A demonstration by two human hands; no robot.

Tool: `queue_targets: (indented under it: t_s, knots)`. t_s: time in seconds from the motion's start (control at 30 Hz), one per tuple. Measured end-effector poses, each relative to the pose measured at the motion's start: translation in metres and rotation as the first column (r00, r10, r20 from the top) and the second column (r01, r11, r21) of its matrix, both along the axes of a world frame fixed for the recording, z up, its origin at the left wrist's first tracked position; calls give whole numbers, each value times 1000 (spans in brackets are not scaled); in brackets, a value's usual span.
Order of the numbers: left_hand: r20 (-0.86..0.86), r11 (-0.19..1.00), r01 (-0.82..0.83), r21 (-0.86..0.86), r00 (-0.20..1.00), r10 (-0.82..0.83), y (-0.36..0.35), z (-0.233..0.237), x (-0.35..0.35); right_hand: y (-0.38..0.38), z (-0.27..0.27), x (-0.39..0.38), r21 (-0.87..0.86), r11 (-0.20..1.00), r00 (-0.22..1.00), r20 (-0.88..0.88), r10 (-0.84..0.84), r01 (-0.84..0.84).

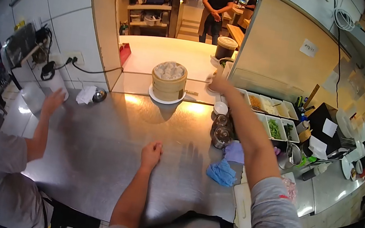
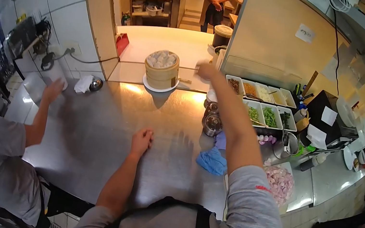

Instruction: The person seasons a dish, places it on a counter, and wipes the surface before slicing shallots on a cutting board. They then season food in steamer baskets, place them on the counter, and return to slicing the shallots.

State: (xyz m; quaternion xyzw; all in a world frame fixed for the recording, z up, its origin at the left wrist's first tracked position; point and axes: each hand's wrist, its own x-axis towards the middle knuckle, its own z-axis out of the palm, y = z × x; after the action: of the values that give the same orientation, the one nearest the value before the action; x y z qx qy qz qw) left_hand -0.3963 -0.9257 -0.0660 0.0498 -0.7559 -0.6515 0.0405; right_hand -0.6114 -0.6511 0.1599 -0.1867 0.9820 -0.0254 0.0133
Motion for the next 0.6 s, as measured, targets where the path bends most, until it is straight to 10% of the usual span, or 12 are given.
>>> queue_targets:
  t_s: [0.13,0.37,0.6]
  knots:
    - [12,997,-47,-62,999,47,2,0,32,23,154,-4,-455,867,735,-515,-441,202]
    - [32,986,-142,-85,989,146,9,3,40,58,271,-6,-399,887,332,-824,-458,233]
    - [-34,969,-204,-140,979,201,11,1,38,78,288,-31,-336,902,513,-742,-431,271]
